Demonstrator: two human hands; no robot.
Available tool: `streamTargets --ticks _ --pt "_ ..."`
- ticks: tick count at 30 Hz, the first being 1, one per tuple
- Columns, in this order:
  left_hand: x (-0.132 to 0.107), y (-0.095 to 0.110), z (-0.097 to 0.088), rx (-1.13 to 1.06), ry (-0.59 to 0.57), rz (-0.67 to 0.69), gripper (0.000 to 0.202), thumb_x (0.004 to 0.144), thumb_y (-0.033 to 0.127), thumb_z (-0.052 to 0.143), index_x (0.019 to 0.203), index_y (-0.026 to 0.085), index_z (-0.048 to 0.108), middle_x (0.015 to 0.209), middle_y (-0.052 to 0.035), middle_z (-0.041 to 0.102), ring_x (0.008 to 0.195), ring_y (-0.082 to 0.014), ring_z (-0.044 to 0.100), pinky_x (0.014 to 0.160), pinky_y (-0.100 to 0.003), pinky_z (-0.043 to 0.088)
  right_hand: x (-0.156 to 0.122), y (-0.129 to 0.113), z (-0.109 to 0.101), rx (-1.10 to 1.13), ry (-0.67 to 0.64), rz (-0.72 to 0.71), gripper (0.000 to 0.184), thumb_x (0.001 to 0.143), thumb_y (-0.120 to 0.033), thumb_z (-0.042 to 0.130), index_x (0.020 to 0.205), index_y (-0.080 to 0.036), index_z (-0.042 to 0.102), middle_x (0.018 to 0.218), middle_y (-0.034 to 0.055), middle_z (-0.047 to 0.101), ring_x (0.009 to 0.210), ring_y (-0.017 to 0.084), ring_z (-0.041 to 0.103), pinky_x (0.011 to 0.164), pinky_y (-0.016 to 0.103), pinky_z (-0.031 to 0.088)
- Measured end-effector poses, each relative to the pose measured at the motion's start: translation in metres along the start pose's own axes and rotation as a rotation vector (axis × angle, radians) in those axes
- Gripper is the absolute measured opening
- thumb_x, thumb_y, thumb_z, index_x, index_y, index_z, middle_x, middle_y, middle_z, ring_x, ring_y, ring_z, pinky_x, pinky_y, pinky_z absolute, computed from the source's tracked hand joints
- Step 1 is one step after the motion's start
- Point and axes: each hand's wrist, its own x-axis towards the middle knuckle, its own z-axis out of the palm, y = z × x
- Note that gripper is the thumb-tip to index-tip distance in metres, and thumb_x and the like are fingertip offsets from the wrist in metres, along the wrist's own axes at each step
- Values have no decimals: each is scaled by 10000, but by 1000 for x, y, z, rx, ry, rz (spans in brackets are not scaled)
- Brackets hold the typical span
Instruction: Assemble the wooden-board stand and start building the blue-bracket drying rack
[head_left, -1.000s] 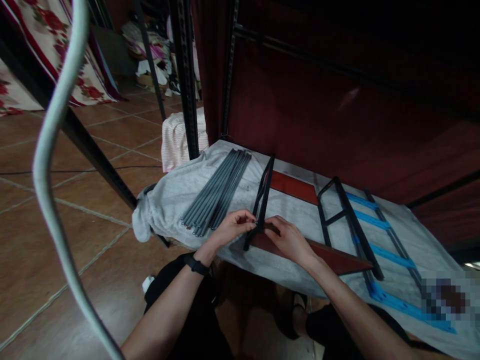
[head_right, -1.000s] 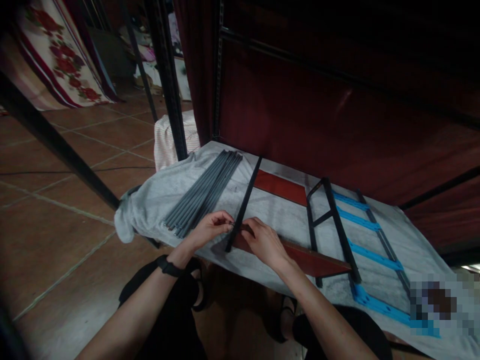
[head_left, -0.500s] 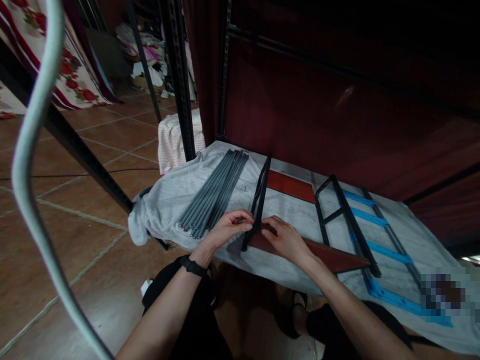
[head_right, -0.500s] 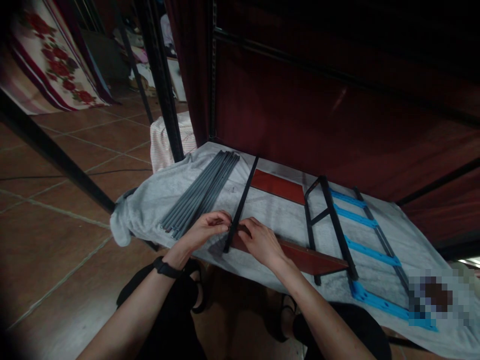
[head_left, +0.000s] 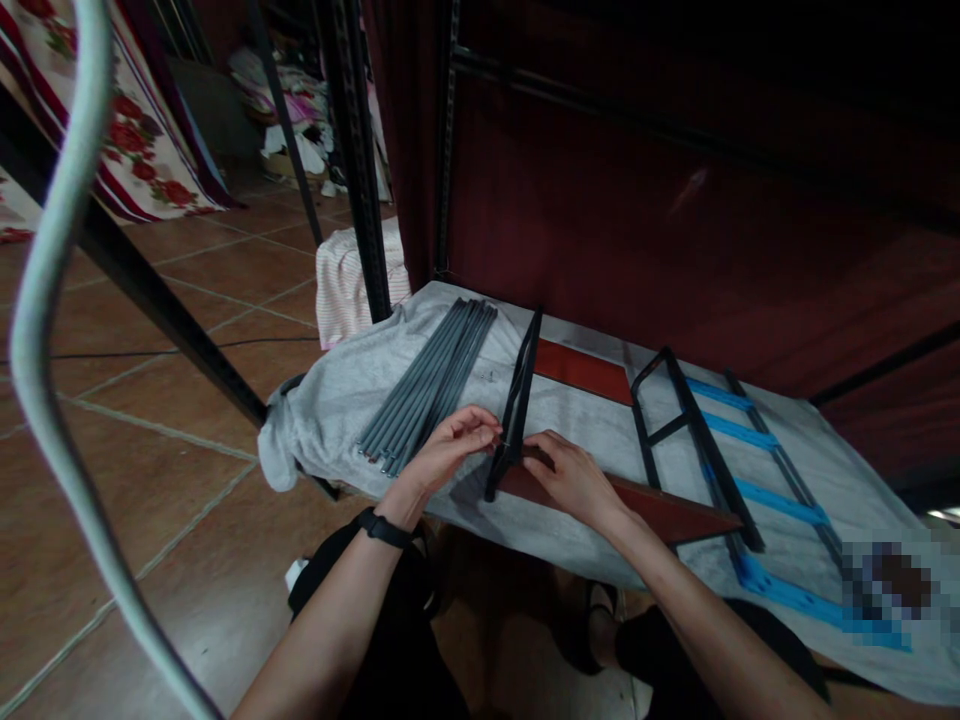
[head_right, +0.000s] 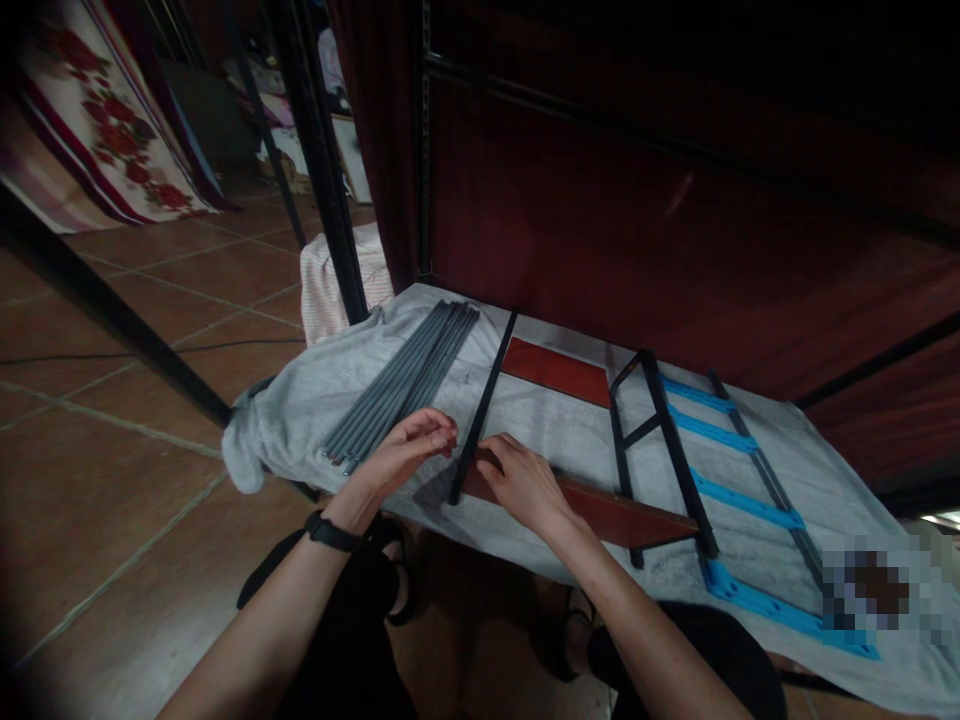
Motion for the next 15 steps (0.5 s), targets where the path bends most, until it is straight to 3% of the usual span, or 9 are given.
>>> streamTargets --ticks 5,9,12,15 --pt "3 -8 -1 129 42 -27 214 743 329 773 768 147 663 686 15 596 642 -90 529 654 -220 427 0 1 1 -17 5 -1 191 944 -265 490 1096 -255 605 1085 25 659 1013 184 637 873 322 459" --pt "2 -8 -4 72 -54 -64 258 701 283 813 882 149 688 829 -20 658 765 -114 597 737 -231 459 0 1 0 -15 12 -5 191 947 -272 487 1099 -254 600 1077 21 656 998 183 639 855 317 459" --pt "2 -7 -5 13 -80 -73 345 736 338 786 1010 159 676 905 -45 664 812 -141 619 757 -260 478 0 0 0 -12 6 -6 193 950 -270 479 1104 -255 595 1082 20 654 995 180 637 853 315 455" --pt "4 -9 -3 78 -7 -44 258 759 361 762 882 153 671 768 -1 620 700 -107 568 692 -236 452 0 0 0 -23 3 1 188 949 -269 481 1097 -253 594 1080 20 652 995 185 635 848 317 454"
